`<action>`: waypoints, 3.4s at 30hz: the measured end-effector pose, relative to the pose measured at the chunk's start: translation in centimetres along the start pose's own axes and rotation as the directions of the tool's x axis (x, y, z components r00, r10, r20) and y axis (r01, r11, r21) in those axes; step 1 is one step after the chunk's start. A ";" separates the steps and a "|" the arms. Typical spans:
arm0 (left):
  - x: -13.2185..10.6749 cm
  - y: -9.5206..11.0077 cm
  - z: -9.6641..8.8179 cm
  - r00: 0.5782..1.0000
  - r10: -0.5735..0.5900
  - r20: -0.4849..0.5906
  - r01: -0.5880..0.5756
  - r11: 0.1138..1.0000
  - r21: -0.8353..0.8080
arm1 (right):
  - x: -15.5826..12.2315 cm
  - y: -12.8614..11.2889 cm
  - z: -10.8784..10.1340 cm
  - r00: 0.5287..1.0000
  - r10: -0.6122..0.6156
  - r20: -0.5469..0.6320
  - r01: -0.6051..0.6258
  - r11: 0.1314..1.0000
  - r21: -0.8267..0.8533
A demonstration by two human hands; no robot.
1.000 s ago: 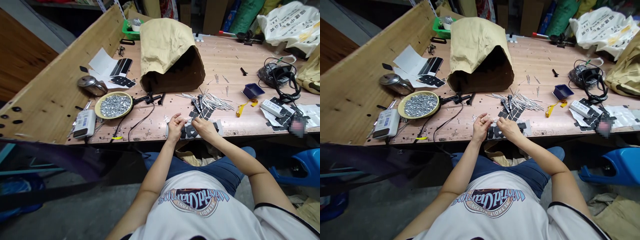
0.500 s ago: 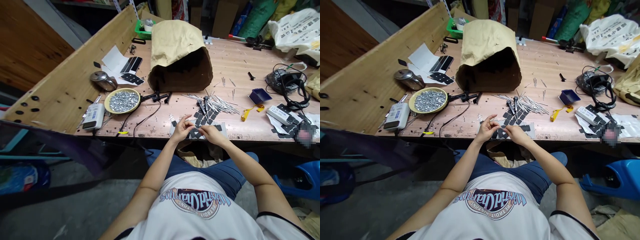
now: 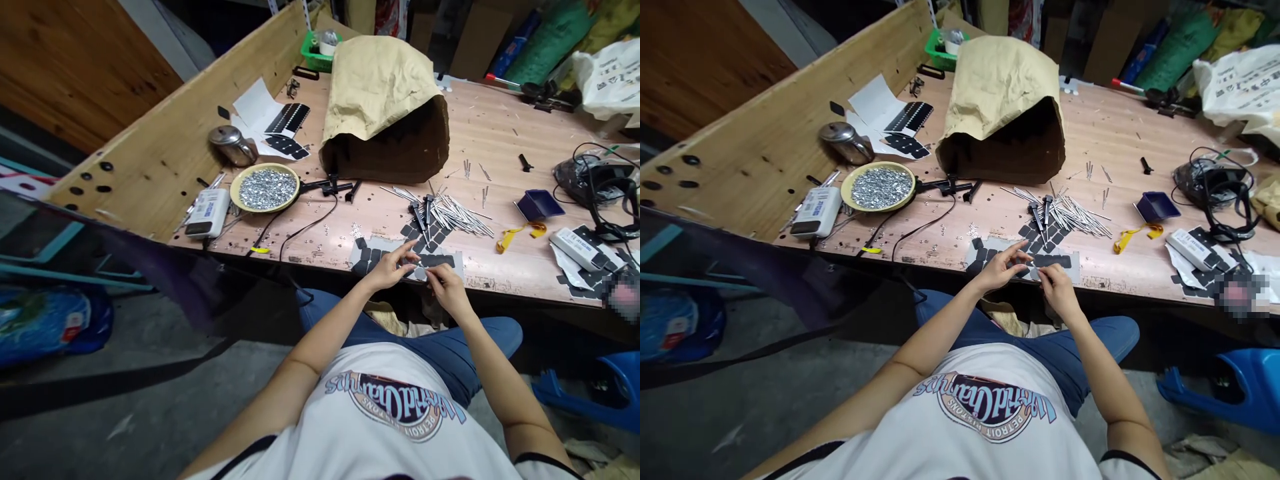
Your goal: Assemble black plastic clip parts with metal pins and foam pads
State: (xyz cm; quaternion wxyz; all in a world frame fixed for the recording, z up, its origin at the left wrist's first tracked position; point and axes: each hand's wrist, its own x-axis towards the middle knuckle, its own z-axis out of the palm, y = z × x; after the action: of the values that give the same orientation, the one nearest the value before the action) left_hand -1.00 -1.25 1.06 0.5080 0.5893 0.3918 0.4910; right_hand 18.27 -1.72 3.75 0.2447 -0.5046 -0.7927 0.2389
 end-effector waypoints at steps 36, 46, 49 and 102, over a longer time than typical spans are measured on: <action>0.0 -1.1 -1.3 0.890 -0.087 -0.447 0.128 0.990 0.062 | -1.1 -1.9 3.5 0.994 0.102 0.050 -0.093 0.985 -0.148; 0.0 -1.5 -2.8 0.851 -0.094 -0.517 0.159 0.984 0.084 | 2.0 -0.5 1.2 0.988 -0.047 0.146 0.109 0.885 -0.454; 0.0 -1.3 -4.0 0.801 -0.077 -0.594 0.190 0.973 0.130 | 7.5 0.4 -0.4 0.946 -0.149 0.288 0.299 0.747 -0.594; 0.9 -0.1 -2.2 0.865 -0.080 -0.495 -0.071 0.958 -0.279 | 5.3 -6.3 2.2 0.982 -0.102 0.161 0.166 0.870 -0.464</action>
State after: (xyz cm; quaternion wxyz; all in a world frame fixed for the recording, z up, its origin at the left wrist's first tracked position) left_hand -2.92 0.12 1.09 0.4704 0.3604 0.4359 0.6774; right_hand 10.65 0.51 6.79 0.0768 -0.4761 -0.8745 0.0525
